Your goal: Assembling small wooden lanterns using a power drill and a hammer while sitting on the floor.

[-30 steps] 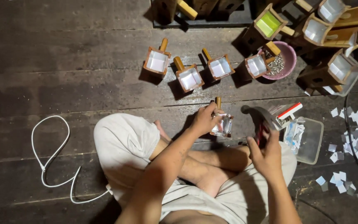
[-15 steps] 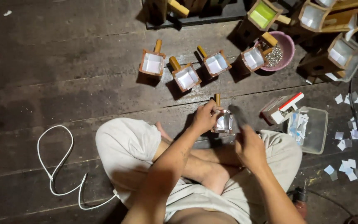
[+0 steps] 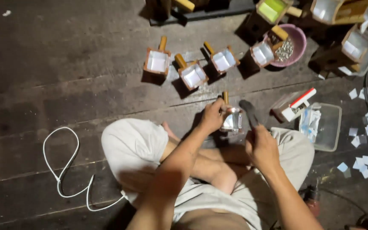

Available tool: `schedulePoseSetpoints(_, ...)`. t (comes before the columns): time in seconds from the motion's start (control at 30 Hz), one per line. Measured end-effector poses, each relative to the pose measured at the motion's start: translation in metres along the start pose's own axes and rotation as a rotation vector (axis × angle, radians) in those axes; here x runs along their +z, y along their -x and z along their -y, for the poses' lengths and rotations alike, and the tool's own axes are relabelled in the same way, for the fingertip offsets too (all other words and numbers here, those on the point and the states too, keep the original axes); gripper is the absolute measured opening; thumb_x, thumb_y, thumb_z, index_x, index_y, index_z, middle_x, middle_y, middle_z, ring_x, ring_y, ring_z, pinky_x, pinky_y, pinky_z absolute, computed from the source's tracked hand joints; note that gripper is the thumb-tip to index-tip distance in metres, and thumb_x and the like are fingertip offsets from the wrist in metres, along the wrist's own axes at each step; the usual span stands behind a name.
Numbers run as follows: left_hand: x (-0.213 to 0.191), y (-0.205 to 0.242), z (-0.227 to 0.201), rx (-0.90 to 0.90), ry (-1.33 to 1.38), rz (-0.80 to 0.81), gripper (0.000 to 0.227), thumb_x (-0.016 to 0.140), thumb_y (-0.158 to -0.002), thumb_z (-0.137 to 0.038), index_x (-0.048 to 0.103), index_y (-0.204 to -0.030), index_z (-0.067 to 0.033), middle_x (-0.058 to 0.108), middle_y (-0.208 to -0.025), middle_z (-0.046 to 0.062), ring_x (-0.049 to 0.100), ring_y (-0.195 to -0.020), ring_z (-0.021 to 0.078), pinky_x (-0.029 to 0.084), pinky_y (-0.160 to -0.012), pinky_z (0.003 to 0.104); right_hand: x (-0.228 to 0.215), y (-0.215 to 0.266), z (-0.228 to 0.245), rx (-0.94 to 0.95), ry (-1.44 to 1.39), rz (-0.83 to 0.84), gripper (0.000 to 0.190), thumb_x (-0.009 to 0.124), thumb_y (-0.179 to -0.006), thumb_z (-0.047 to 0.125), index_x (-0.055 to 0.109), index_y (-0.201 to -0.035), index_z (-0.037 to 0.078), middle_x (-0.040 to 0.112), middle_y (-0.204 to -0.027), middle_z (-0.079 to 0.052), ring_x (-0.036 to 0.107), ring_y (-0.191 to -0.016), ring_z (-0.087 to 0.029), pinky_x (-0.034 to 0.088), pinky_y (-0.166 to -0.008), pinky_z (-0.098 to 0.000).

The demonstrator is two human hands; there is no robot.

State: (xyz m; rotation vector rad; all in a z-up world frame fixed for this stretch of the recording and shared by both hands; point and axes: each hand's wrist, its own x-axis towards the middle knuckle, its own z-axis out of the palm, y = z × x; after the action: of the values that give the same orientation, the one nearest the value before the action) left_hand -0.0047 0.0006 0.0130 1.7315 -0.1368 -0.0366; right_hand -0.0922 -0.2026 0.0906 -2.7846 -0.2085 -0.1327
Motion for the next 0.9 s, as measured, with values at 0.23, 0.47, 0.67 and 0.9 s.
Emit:
schedulePoseSetpoints(0.23, 0.002, 0.001, -0.006, -0.026, -0.011, -0.05, 0.023, 0.072, -0.085, -0.005, 0.05, -0.085, -0.0112, 0.075, -0.085, 0.014, 0.073, -0.086, 0.0399, 0.059, -0.073, 0.045, 0.005, -0.003, -0.006, -0.079, 0.012, 0.085, 0.059, 0.075, -0.075, 0.01, 0.062, -0.132, 0.001, 0.069, -0.119, -0.029, 0.068, -0.113, -0.045, 0.055, -0.096, -0.0525)
schedulePoseSetpoints(0.47, 0.018, -0.005, 0.036, -0.095, -0.025, -0.005, 0.026, 0.074, -0.085, -0.019, 0.05, -0.079, -0.0125, 0.074, -0.085, 0.014, 0.072, -0.086, 0.0417, 0.058, -0.073, 0.049, 0.018, 0.001, -0.031, 0.018, 0.007, 0.112, 0.069, 0.079, -0.075, 0.017, 0.06, -0.139, 0.002, 0.07, -0.12, -0.027, 0.07, -0.111, -0.043, 0.057, -0.096, -0.0491)
schedulePoseSetpoints(0.67, 0.018, 0.001, 0.03, -0.078, -0.085, 0.019, 0.019, 0.07, -0.086, -0.013, 0.052, -0.088, -0.0113, 0.07, -0.086, 0.023, 0.069, -0.085, 0.0495, 0.056, -0.072, 0.053, -0.008, 0.003, -0.004, 0.122, -0.082, 0.067, 0.058, 0.07, -0.087, 0.011, 0.057, -0.139, -0.008, 0.066, -0.12, -0.041, 0.067, -0.107, -0.055, 0.054, -0.09, -0.0625)
schedulePoseSetpoints(0.9, 0.003, 0.004, 0.003, -0.016, -0.074, 0.04, 0.021, 0.076, -0.085, -0.013, 0.06, -0.098, -0.0128, 0.075, -0.097, 0.015, 0.073, -0.093, 0.0391, 0.06, -0.076, 0.045, 0.01, -0.062, -0.034, 0.48, -0.59, 0.055, 0.068, 0.069, -0.085, 0.007, 0.047, -0.149, 0.001, 0.049, -0.146, -0.038, 0.042, -0.139, -0.056, 0.034, -0.117, -0.0636)
